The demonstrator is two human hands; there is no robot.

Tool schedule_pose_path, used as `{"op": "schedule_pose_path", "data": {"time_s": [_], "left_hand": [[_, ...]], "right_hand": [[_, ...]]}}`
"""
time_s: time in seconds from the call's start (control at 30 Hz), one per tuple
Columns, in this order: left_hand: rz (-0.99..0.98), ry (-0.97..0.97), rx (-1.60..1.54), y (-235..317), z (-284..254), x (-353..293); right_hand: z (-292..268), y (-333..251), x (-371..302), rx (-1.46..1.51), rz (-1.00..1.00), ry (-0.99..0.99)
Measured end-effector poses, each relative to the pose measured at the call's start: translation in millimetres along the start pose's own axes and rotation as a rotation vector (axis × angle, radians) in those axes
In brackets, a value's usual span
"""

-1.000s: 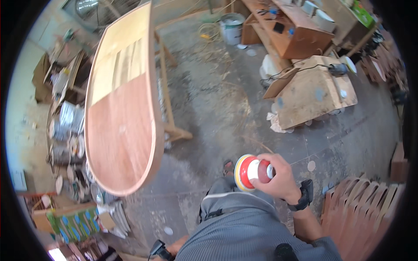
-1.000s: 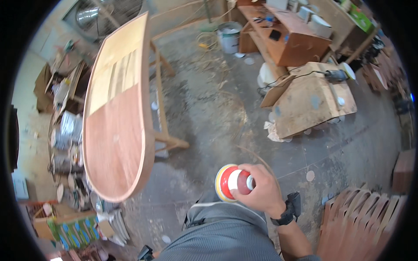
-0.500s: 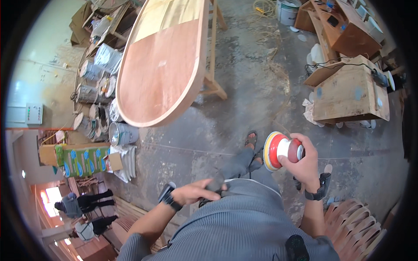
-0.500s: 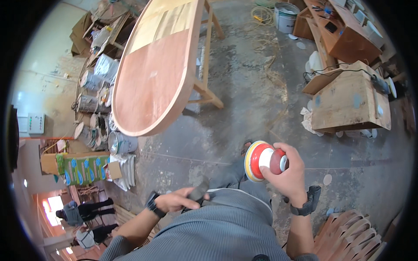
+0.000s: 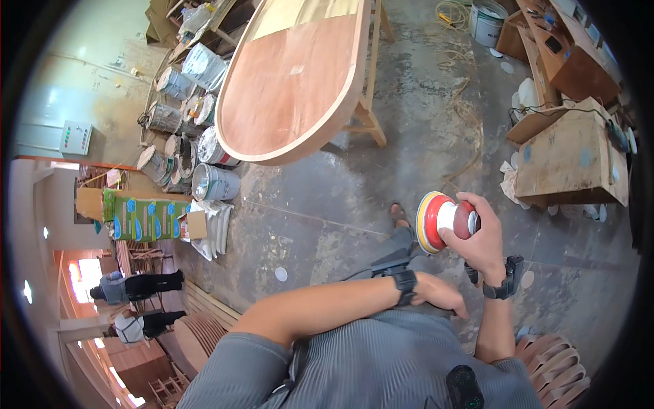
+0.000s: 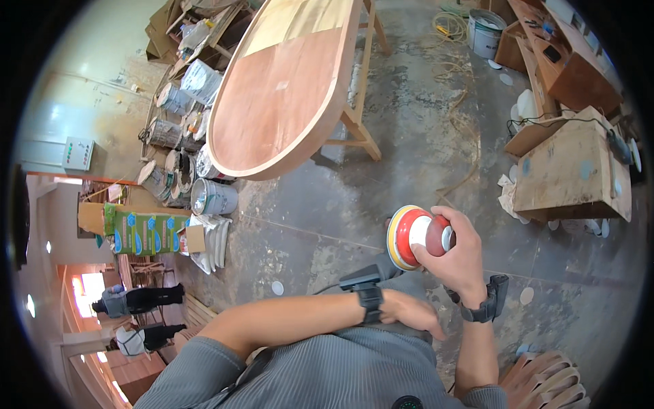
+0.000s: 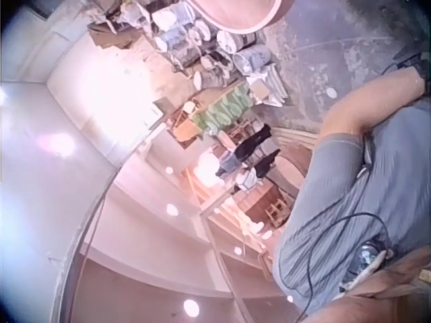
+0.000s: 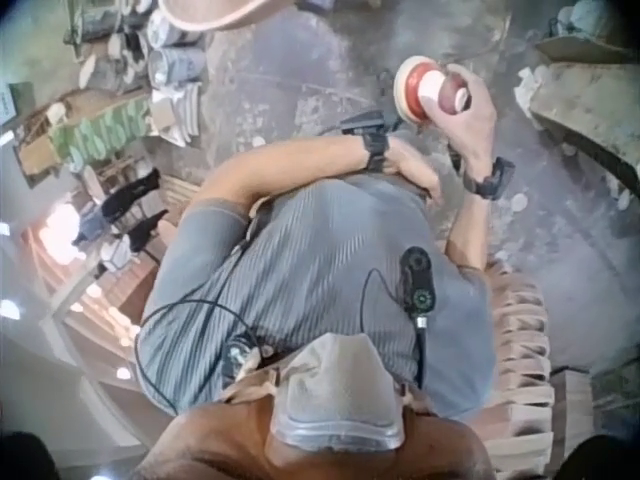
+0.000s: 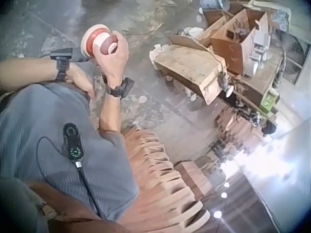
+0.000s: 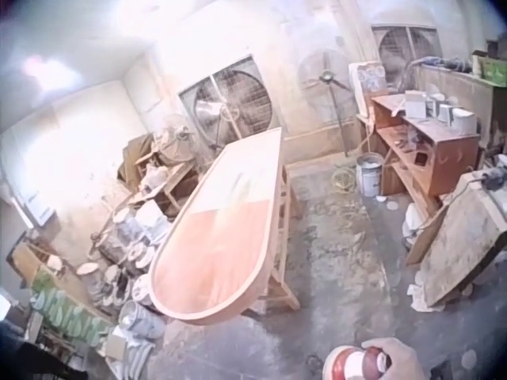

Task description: The person is using an electric orbital sander to smooth the surface and edges of a large curved wooden furniture panel.

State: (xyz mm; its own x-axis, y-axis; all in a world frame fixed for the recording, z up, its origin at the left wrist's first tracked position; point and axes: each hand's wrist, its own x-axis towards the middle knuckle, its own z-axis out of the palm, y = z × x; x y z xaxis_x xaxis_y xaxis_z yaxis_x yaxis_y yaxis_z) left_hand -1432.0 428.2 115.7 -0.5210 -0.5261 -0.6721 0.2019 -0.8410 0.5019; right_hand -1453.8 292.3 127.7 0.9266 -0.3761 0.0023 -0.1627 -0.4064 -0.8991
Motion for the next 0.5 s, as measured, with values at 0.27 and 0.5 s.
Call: {"op": "schedule_pose_path", "data": {"time_s": [0.27,0.5], "left_hand": [[0.055,0.023,0.575,-17.7,3.6,40.3],[-0.042,-0.178,0.51,-56.4,-59.2,-12.9]], "right_hand": [[10.8,-7.3,-14.1,-0.06,0.025,0.098],[43.4,-32.8,-10.9,-0.094,0.228,0.221]]}}
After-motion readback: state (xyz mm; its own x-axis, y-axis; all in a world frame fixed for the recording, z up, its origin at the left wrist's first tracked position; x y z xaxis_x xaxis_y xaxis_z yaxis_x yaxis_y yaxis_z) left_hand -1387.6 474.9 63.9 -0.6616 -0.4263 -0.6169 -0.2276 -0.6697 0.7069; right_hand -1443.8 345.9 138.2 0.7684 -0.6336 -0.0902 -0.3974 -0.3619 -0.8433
